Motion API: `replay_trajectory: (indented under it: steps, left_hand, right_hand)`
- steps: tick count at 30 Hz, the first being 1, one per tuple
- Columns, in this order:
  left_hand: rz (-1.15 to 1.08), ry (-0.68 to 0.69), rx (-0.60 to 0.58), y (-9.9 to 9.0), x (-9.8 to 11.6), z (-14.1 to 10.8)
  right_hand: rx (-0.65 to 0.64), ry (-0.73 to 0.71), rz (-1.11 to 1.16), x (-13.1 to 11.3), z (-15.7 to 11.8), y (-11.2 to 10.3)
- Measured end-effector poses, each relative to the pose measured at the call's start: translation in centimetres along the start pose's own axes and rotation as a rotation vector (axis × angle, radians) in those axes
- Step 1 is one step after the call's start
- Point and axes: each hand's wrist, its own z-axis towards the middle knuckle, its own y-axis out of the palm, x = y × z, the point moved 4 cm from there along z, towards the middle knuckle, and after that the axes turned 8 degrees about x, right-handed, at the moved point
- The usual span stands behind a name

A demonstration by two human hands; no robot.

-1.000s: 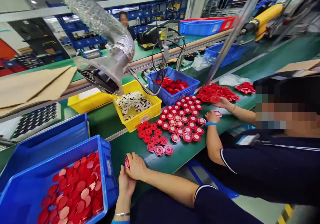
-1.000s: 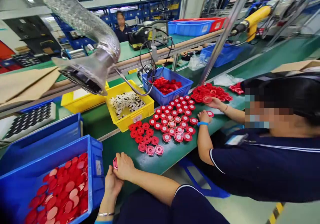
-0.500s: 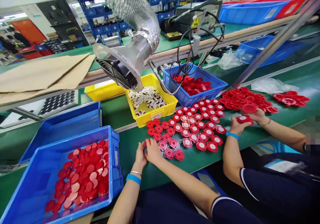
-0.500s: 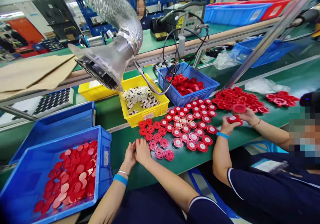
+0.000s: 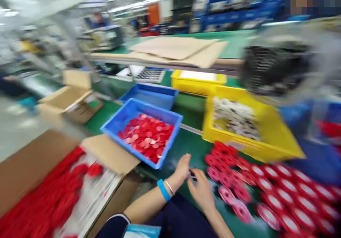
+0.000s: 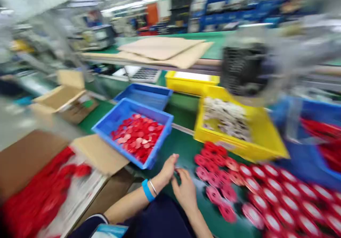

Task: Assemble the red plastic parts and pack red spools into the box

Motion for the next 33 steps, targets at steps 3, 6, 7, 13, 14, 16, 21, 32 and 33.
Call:
replay_trajectory:
  steps: [3,6,7,13,14,16,21,32,33]
  left_hand:
    - [-0.068,0.258,0.174,-6.8,3.7,-6.8]
    - [0.012,0.516,0.279,-13.5,6.3,-14.7]
    - [0.06,0.595,0.359,-15.8,6.5,-17.2]
    - [0.133,0.586,1.014,-27.8,1.4,-26.7]
    - [0.139,0.549,1.098,-29.3,0.4,-27.5]
    - [0.14,0.504,1.204,-31.6,-1.4,-28.8]
    - [0.126,0.459,1.252,-34.4,-3.4,-30.4]
    - [-0.181,0.423,1.075,-37.2,-2.4,-27.2]
    - [-0.289,0.438,1.033,-37.4,-2.2,-26.5]
  right_hand:
    - [-0.005,-0.154,0.141,-3.9,2.1,1.4]
    - [-0.194,-0.414,0.312,-11.6,3.6,4.9]
    - [-0.302,-0.518,0.385,-14.9,3.4,6.5]
    - [-0.859,-1.127,0.15,-31.9,-1.6,20.2]
    - [-0.857,-1.149,0.075,-33.7,-2.1,22.7]
    - [-0.847,-1.148,-0.048,-36.1,-2.8,27.3]
    - [-0.935,-1.108,-0.197,-37.5,-4.6,33.5]
    - [-1.342,-0.622,0.113,-38.3,-0.7,31.0]
    - [-1.412,-0.573,0.19,-37.5,-1.1,29.5]
